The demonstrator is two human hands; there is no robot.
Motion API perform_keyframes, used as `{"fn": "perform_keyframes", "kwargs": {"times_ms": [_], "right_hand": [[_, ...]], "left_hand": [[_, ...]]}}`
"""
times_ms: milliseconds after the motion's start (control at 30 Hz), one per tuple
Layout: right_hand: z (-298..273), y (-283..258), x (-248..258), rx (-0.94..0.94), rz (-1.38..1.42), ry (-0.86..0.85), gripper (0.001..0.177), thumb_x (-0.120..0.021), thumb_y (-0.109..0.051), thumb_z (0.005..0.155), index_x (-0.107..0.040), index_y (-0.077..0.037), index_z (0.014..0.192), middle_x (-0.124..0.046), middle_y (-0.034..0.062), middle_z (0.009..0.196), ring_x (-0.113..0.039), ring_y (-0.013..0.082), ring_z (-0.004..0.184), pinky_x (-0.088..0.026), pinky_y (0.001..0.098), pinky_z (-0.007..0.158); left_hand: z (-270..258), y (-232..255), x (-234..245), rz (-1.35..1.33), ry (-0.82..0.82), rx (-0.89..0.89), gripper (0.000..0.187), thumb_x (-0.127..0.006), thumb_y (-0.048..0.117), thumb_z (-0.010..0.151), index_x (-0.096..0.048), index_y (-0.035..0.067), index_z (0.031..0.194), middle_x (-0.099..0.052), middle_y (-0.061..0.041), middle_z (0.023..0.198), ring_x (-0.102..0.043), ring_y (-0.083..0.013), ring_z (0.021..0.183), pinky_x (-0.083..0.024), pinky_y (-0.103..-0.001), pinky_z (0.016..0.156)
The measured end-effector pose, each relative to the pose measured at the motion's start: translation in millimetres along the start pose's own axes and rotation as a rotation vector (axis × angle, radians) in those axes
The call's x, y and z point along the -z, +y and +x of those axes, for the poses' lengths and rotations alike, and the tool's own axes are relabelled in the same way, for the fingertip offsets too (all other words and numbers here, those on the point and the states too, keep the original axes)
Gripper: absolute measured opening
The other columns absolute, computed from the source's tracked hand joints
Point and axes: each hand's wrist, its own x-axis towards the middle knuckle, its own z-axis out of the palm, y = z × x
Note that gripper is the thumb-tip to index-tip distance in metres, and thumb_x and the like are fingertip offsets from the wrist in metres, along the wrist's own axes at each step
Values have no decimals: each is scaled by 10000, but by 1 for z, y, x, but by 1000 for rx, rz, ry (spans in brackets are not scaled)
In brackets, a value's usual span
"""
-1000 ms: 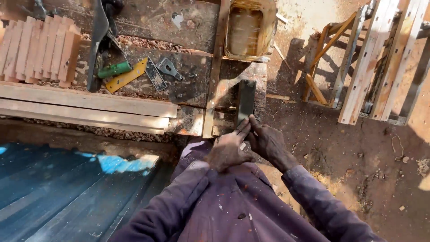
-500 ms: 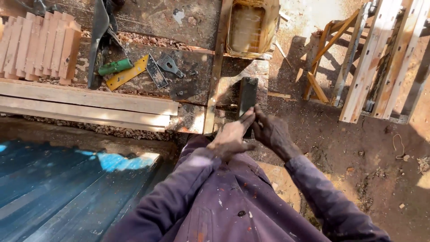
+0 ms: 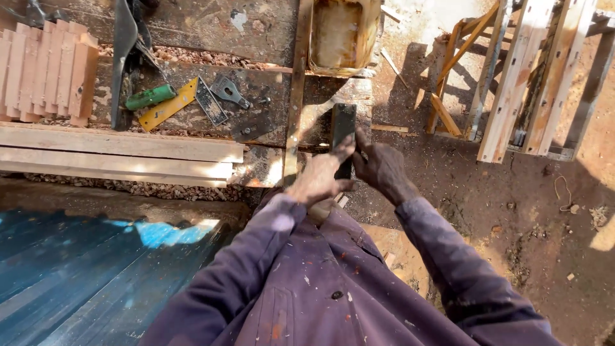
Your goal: Sharpening a small metal tool blade by rubbing it against a whetstone mounted on a wooden block.
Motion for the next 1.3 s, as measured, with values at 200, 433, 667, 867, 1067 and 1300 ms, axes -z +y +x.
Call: {"fn": "perform_keyframes", "kwargs": {"times_ms": [200,433,667,867,1067,1300], "right_hand": [[-19,-21,-2,62,2,12,536,-533,-313,984,-567,-107,1477,-691,230,690,-728,384,690,-594,495,707],[-5,-16,10,30,-31,-42,580,-560,-341,945,-549,-141,1490,-711,240,757,-741,428,758,-574,572,714],[-24,-20,-5,18,7,-105,544,-554,-303,967,-545,-111,1476,-715,209,731,-745,396,730,-615,507,717],[-8,-9,4,68,-54,-17,536,-525,-329,980,-557,-159,1487,-680,252,686,-730,461,721,-564,581,689],[-4,-8,4,74,-2,-13,519,-547,-316,963,-605,-120,1440,-696,215,679,-731,420,707,-581,550,682],[-16,-5,-6,41,-85,-63,594,-554,-357,946,-527,-182,1513,-678,201,688,-733,417,704,-551,575,680]], "left_hand": [[-39,19,18,-69,23,-16,920,-807,358,795,-381,100,1569,-414,-152,1608,-579,-486,1263,-509,-605,1054],[-6,7,14,-106,22,-11,999,-825,436,788,-322,138,1598,-321,-98,1666,-658,-391,1164,-524,-529,1083],[-44,49,31,-122,-36,93,1016,-839,437,759,-361,67,1575,-364,-151,1638,-635,-436,1220,-527,-512,1054],[-14,12,16,-92,-33,-27,1012,-847,375,737,-354,88,1573,-340,-149,1643,-582,-499,1239,-546,-593,1037],[-10,19,28,-55,-18,-51,1072,-835,502,727,-344,70,1577,-324,-175,1649,-548,-494,1295,-524,-587,1061],[-22,28,22,-7,-162,138,1009,-823,414,773,-309,140,1597,-244,34,1695,-566,-451,1288,-480,-537,1148]]}}
